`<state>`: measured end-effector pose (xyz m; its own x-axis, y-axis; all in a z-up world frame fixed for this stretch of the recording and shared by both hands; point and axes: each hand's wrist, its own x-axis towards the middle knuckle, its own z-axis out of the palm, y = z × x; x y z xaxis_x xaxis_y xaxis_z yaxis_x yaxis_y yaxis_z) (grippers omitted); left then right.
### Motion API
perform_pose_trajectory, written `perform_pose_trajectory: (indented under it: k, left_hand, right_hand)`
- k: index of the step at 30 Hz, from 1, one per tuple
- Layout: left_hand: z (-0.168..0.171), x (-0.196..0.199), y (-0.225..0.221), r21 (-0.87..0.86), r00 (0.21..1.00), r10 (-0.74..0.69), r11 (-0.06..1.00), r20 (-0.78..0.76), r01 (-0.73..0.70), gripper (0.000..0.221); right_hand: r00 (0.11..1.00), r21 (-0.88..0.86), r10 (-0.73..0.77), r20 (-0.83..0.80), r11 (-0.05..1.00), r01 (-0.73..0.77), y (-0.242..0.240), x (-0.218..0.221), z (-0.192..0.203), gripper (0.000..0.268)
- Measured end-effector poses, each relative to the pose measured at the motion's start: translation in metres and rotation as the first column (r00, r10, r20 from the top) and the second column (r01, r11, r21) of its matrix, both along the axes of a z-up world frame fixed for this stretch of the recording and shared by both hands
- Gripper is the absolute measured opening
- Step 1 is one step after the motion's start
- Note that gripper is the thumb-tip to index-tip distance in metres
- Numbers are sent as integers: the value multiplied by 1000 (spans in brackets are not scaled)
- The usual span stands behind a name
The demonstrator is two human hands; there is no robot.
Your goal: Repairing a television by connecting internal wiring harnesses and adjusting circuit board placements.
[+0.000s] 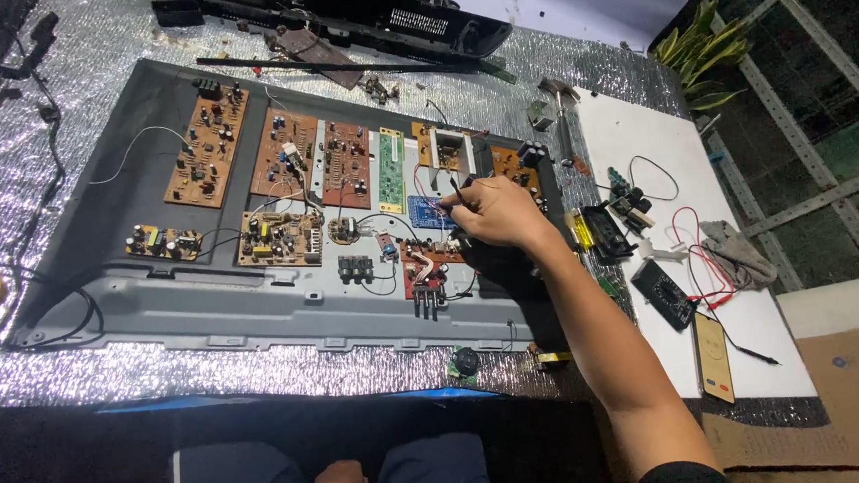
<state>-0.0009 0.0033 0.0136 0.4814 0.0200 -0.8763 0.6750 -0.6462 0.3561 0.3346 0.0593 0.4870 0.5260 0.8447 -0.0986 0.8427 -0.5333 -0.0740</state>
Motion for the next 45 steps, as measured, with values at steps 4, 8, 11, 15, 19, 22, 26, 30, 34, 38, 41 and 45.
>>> perform_pose_trajectory:
  k: [4,8,11,15,19,22,26,30,34,38,41,45]
  left_hand:
    - [5,0,-2,20,1000,9,1000,-7,-9,34]
    - [12,1,-1,9,1000,28,1000,-3,-28,28]
    - [10,1,-2,21,999,35,999,-5,-35,34]
    - [-4,6,0,-16,999,13,1000,-35,-13,31]
    - [-4,2,-6,29,999,38,999,23,-38,28]
    - [-22,6,-8,1,1000,5,1000,17,-5,32]
    - [-5,6,-4,6,999,33,999,22,-33,33]
    - [-8,8,-2,-43,999,6,999,-48,-8,23]
    - [-19,8,-4,-42,999,16,999,-40,-18,16]
    - [-11,6,-5,-8,999,31,999,34,-31,33]
    - [-7,7,-5,-23,1000,-26,999,4,26,30]
    - [-1,11,-5,-22,999,46,999,23,-46,22]
  right_hand:
    - [1000,-5,4,28,1000,-4,-5,7,-8,33]
    - [999,18,-3,34,1000,2,-2,-8,7,32]
    - [999,-4,-12,30,1000,12,-3,-3,2,35]
    - [999,152,30,-36,988,-24,1,-12,24,33]
    - [997,129,13,-74,992,-3,18,-19,40,49]
    - [998,17,63,-5,998,-63,40,-25,36,52]
    - [996,-69,89,25,994,-87,62,-26,24,54]
    - [988,-134,136,68,983,-126,74,-26,12,51]
    - [976,-198,188,113,967,-163,76,-16,0,51]
    - [965,-198,216,148,963,-185,73,-14,-5,51]
    - [977,-192,172,129,970,-146,71,-21,2,52]
    - [980,-180,165,116,973,-142,66,-18,3,52]
